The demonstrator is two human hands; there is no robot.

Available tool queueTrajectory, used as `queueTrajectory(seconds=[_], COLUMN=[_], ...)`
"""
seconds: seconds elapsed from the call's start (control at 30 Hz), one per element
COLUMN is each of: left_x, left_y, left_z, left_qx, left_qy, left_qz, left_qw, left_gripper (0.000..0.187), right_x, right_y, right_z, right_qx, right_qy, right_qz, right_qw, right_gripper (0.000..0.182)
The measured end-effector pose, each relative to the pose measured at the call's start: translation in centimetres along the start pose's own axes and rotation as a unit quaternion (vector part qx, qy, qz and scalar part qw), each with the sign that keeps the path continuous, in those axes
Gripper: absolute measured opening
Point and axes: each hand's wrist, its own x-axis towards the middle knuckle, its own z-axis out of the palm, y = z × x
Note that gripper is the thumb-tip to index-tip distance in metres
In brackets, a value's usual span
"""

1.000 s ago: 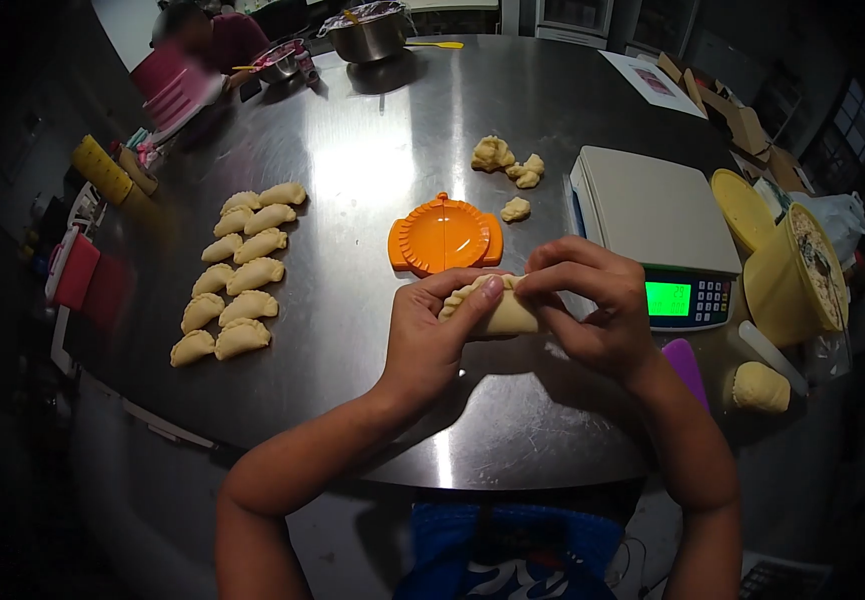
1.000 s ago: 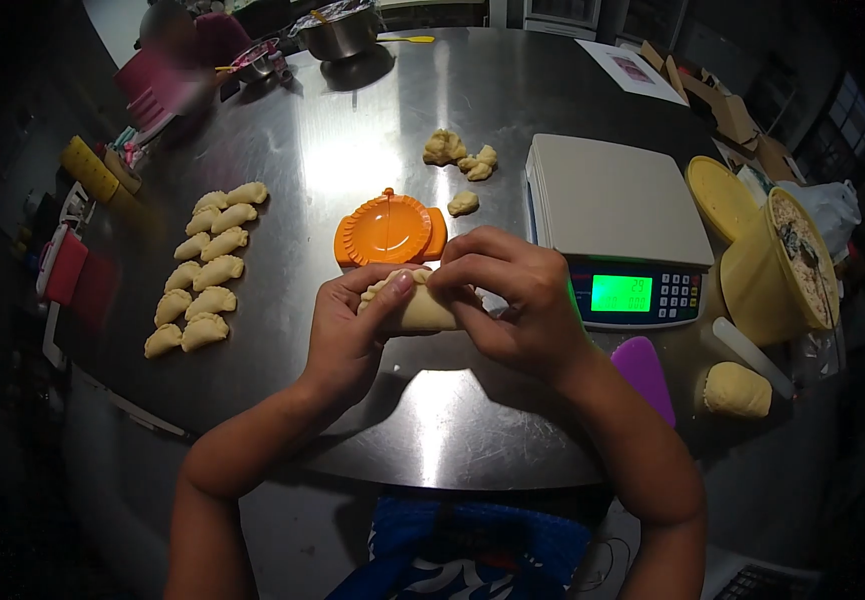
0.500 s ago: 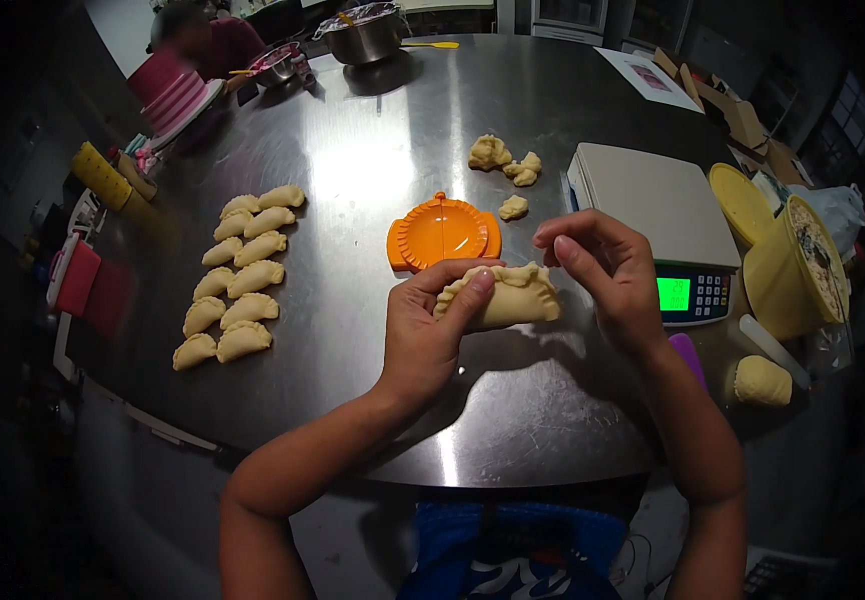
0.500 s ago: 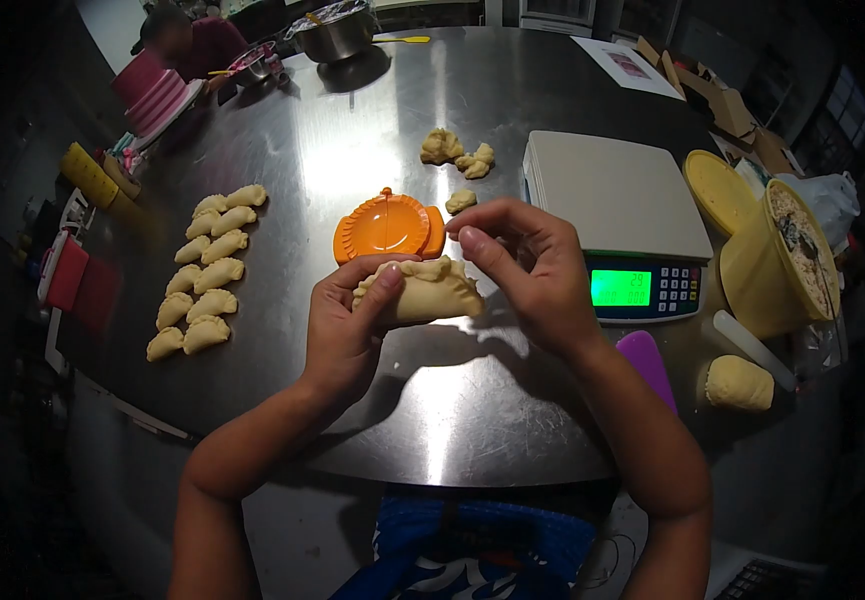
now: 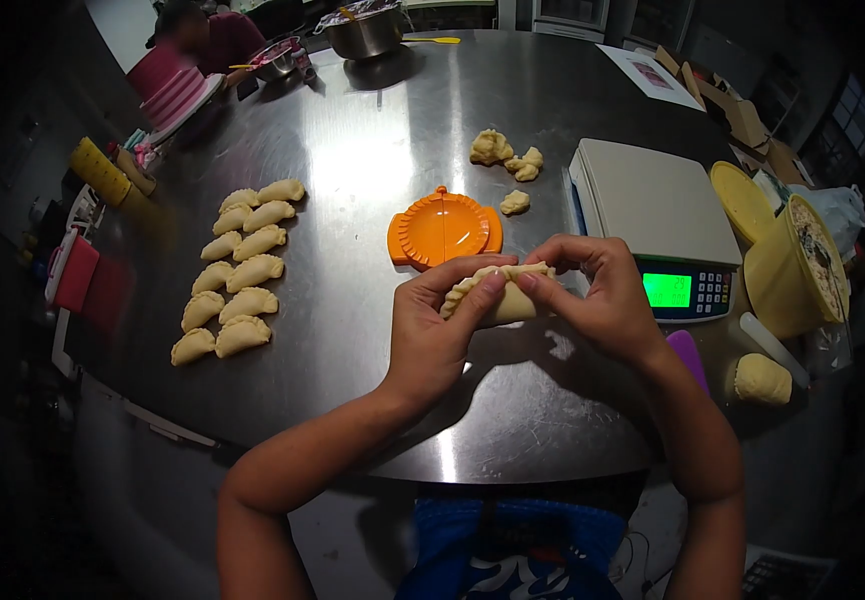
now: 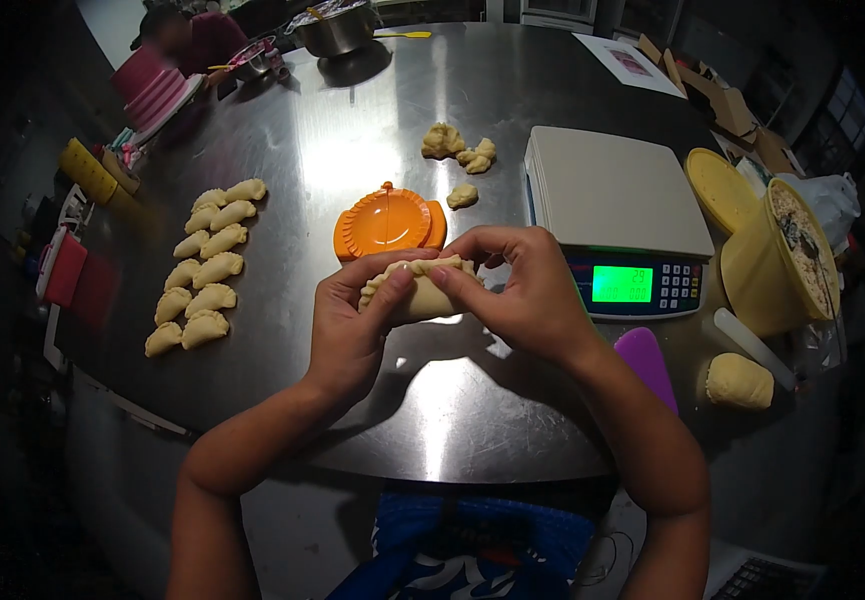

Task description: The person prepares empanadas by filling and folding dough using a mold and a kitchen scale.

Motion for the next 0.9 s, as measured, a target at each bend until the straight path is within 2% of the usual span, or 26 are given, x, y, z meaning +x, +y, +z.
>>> queueTrajectory(seconds=[0.13,0.2,0.33,0.4,0.53,0.73,0.8,0.9], left_x=[-0.06,-0.13,-0.20,-0.02,0.21,0.02,0.06,0.11], left_y=[-0.11,-0.13,-0.10,-0.09,-0.05,0.39,0.44,0.26], left_z=[0.15,0.18,-0.02,-0.13,-0.60,-0.20,-0.25,-0.52], left_qx=[0.008,0.004,0.002,-0.003,-0.048,-0.071,-0.067,-0.077], left_qy=[-0.005,-0.004,0.002,0.008,0.022,0.017,0.021,0.018], left_qz=[0.001,0.005,-0.014,-0.018,-0.028,-0.050,-0.061,-0.068], left_qw=[1.000,1.000,1.000,1.000,0.998,0.996,0.996,0.995], left_gripper=[0.027,0.027,0.026,0.026,0.026,0.027,0.028,0.028], right_x=[-0.04,-0.04,-0.12,0.05,0.11,0.09,0.07,0.07], right_y=[-0.02,0.33,-0.16,-0.25,0.28,0.54,0.44,-0.12], right_z=[0.15,0.12,-0.28,-0.49,-0.36,-0.09,-0.05,-0.16], right_qx=[0.036,0.020,-0.006,0.097,0.152,0.103,0.019,-0.049], right_qy=[0.015,0.022,0.009,-0.020,0.007,0.025,0.041,0.035], right_qz=[0.022,-0.024,-0.005,0.064,0.077,-0.020,-0.093,-0.141], right_qw=[0.999,0.999,1.000,0.993,0.985,0.994,0.995,0.988], right_gripper=[0.017,0.017,0.016,0.018,0.020,0.015,0.015,0.019])
